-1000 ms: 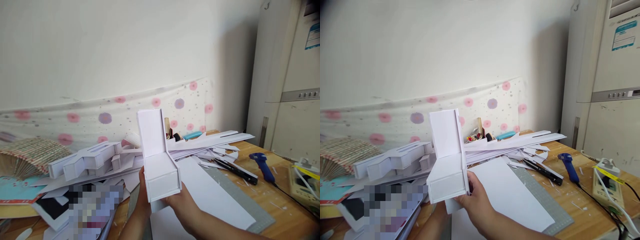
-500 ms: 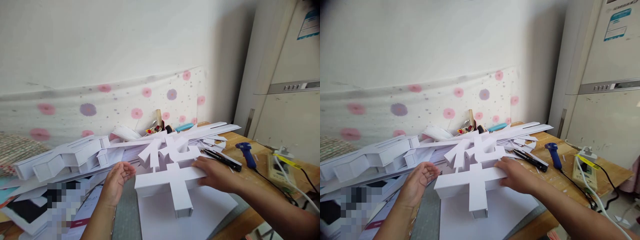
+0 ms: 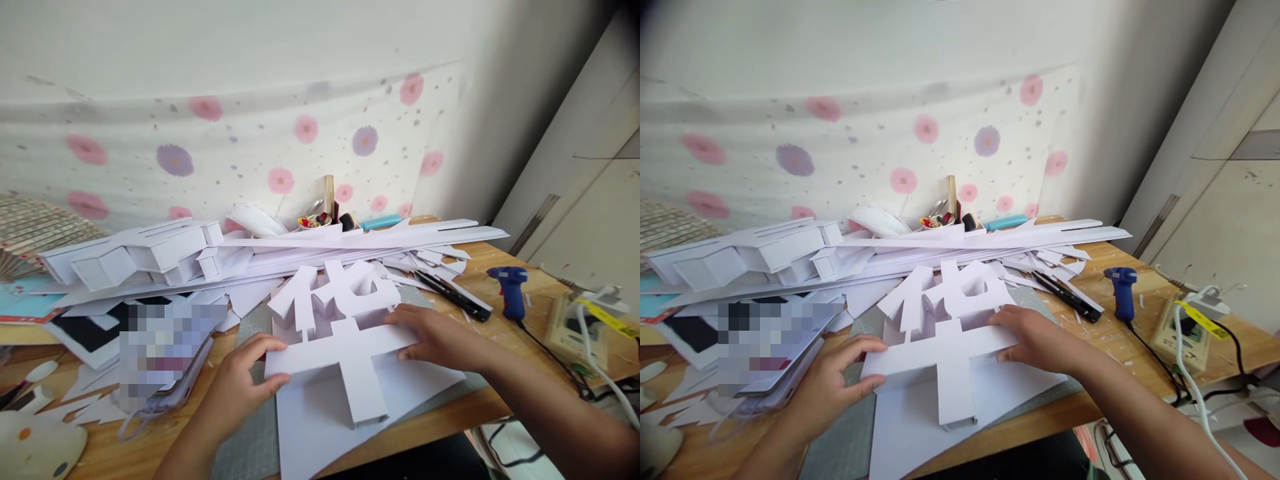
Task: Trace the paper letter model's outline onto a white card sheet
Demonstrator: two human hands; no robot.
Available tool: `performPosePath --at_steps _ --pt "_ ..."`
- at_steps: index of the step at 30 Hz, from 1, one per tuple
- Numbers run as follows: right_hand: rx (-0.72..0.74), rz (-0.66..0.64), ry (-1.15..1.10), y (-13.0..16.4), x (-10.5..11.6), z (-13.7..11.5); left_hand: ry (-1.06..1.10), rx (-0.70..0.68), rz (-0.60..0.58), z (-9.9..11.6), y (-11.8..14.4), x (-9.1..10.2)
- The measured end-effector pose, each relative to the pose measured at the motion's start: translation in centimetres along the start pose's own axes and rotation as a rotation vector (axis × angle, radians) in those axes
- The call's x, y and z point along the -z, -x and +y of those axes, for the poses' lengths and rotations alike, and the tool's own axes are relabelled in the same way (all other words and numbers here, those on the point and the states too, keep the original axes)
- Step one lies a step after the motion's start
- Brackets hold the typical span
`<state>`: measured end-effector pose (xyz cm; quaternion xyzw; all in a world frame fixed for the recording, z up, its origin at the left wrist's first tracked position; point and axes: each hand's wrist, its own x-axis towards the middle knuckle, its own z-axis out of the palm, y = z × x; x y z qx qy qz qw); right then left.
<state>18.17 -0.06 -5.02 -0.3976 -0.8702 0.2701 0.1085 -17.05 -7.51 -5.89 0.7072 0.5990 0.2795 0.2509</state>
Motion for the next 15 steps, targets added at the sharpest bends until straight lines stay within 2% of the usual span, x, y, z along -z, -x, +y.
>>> performPosePath --at_steps 3,6,9,12,15 --pt "0.058 -0.008 -0.016 -0.1 0.1 0.4 0.044 -0.003 0.125 -0.4 0.6 -1.3" --pt "0.102 -0.005 -0.028 -0.1 0.4 0.3 0.055 -0.019 0.184 -0.4 1.0 -2.2" --pt "0.083 0.030 -0.012 0.2 0.2 0.7 0.037 -0.049 0.231 -0.7 1.6 -2.9" --pt "0.040 0.129 -0.035 1.2 -0.7 2.1 0.002 -0.081 0.251 -1.9 2.5 -3.6" --pt "0.011 0.277 -0.136 2.4 -2.2 4.5 0.052 0.030 0.228 -3.2 3.7 -4.3"
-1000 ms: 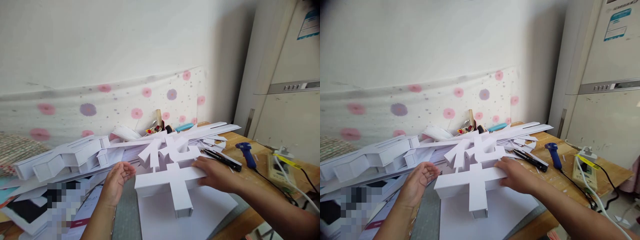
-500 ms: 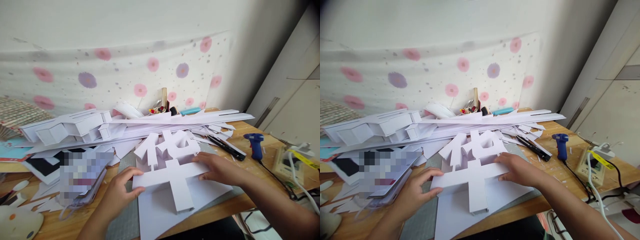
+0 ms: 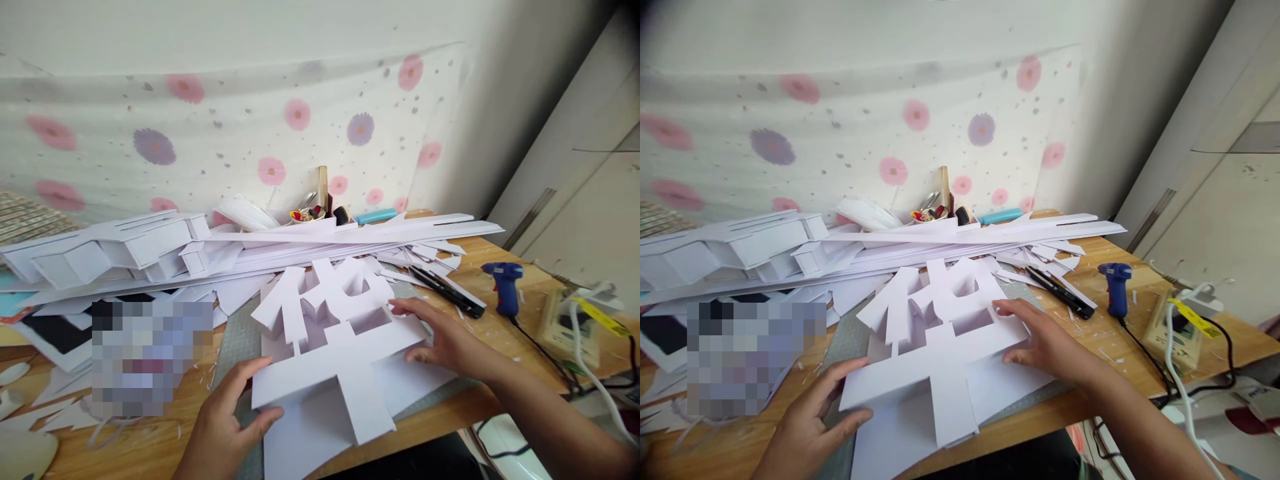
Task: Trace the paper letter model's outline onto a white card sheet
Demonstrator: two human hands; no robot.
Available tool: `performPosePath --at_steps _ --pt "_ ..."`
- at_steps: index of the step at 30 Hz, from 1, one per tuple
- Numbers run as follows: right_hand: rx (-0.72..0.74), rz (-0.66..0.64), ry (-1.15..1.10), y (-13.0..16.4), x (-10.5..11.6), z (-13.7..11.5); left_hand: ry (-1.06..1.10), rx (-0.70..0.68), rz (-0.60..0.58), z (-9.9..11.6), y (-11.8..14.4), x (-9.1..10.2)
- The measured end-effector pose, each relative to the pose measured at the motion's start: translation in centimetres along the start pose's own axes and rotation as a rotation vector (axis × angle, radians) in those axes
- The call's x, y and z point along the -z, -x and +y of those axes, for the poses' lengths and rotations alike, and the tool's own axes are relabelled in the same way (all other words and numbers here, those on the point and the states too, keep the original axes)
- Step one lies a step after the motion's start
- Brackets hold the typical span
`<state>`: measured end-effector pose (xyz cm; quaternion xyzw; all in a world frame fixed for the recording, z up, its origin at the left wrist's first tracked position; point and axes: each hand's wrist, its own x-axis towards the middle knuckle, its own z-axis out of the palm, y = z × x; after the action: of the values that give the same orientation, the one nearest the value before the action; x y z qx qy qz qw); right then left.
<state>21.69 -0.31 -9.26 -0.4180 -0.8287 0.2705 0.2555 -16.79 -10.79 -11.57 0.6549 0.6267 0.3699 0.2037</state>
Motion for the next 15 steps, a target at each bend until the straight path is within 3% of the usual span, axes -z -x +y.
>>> performPosePath --at_steps 3,5,10,15 --pt "-0.095 0.057 -0.072 1.2 -0.7 2.2 0.052 0.137 -0.054 -1.0 1.2 -0.4" --pt "-0.172 0.056 -0.118 1.4 -1.1 2.9 0.049 0.149 -0.076 -1.1 1.7 -0.7" --pt "-0.308 0.112 -0.223 1.3 -1.3 3.5 -0.054 0.119 -0.074 -0.1 2.0 -1.4" --pt "-0.346 0.098 -0.117 1.5 -1.0 4.7 -0.098 0.018 -0.011 0.5 2.2 -2.0"
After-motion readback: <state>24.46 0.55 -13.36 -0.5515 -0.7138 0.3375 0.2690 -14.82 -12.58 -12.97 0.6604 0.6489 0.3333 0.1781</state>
